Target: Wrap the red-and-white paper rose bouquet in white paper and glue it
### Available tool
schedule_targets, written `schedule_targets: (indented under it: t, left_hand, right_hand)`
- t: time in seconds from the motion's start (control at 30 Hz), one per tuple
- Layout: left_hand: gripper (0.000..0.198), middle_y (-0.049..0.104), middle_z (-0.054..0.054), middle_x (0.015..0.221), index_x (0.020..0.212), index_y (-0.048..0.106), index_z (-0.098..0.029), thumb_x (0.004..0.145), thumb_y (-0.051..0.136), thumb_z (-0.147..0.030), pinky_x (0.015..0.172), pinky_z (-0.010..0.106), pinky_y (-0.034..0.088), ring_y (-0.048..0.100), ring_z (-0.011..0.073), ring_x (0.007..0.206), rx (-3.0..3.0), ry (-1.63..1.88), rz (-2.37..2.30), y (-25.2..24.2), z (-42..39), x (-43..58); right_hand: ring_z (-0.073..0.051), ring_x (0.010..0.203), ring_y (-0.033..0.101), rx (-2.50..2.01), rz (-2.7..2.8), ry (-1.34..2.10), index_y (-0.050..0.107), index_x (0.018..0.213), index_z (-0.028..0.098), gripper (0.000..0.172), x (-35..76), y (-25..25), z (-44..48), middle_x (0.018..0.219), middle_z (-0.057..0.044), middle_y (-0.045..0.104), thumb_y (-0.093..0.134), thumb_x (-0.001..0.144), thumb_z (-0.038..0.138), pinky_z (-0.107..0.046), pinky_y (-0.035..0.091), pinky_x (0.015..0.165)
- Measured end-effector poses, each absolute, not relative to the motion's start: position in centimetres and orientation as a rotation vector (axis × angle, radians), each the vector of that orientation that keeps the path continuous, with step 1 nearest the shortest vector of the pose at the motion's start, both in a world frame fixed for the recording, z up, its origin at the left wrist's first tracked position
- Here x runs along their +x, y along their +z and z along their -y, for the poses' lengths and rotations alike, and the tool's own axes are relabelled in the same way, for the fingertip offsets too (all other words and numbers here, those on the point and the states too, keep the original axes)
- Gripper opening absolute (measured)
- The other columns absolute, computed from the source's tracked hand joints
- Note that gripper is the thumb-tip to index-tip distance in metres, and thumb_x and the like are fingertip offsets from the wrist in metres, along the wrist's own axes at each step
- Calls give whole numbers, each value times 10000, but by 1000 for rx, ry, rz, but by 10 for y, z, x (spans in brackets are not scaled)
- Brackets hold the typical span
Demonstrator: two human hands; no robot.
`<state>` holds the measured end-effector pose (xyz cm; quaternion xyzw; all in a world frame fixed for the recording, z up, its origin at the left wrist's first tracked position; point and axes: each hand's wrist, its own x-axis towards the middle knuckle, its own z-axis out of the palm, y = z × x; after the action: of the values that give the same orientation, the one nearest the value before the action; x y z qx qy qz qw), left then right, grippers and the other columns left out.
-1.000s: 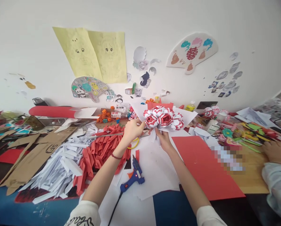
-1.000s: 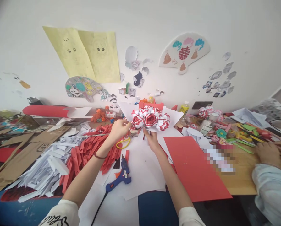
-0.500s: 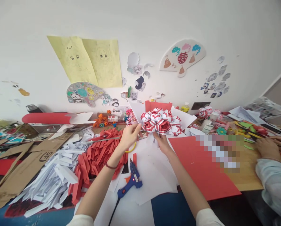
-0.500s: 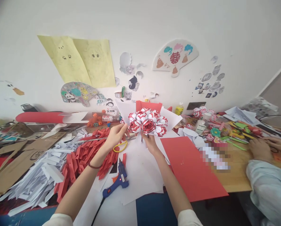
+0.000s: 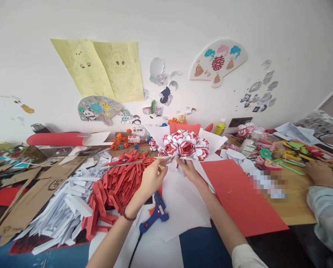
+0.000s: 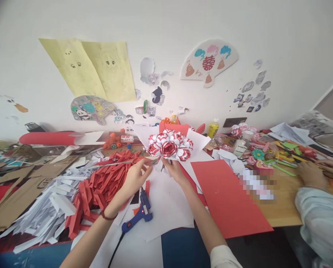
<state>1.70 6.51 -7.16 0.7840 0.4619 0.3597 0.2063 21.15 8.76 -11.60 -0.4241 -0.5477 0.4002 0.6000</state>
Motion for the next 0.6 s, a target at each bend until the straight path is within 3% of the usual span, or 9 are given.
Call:
schedule_targets:
  t: [0.1,0.23,0.37,0.47,0.6]
  left_hand:
    - [282,695,79,1167,1185,591,-228,939,549,-359,813,348,514,683,218,925,2273,1061,-1371,-69,-65,33]
    - [354,646,145,1258,1233,587,-181,956,532,-393,938,406,487,610,286,1157,2309,1176,-1360,-65,-70,55]
    - [233,701,113,1068,1071,646,-172,918,576,-335,873,362,486,644,258,1015,2221,1207,-1276,-62,-78,68]
    - [192,708,79,947,949,664,-176,854,644,-341,775,308,477,652,222,886,2102,1213,-1285,-61,-83,72]
    - [231,711,70,921,927,672,-171,834,676,-382,767,296,466,647,210,872,1976,1308,-1324,-57,-82,75]
  right_hand:
    - [-227,1114,620,-945,1295,882,671,1022,273,324,204,-105,-86,998,-41,709,634,852,546,-377,463,1016]
    - [-248,1092,631,-983,1351,864,682,1082,285,292,201,-97,-82,975,-39,716,634,864,474,-418,463,1025]
    - [-258,1102,629,-985,1443,810,662,1151,298,312,201,-91,-75,978,-32,724,660,844,353,-434,437,1049]
    - [-267,1188,594,-959,1546,759,630,1207,301,424,203,-85,-68,1049,-30,717,716,792,291,-439,396,1096]
    - [-277,1280,526,-993,1572,756,588,1272,281,523,209,-75,-61,1166,-42,680,740,772,299,-457,357,1137]
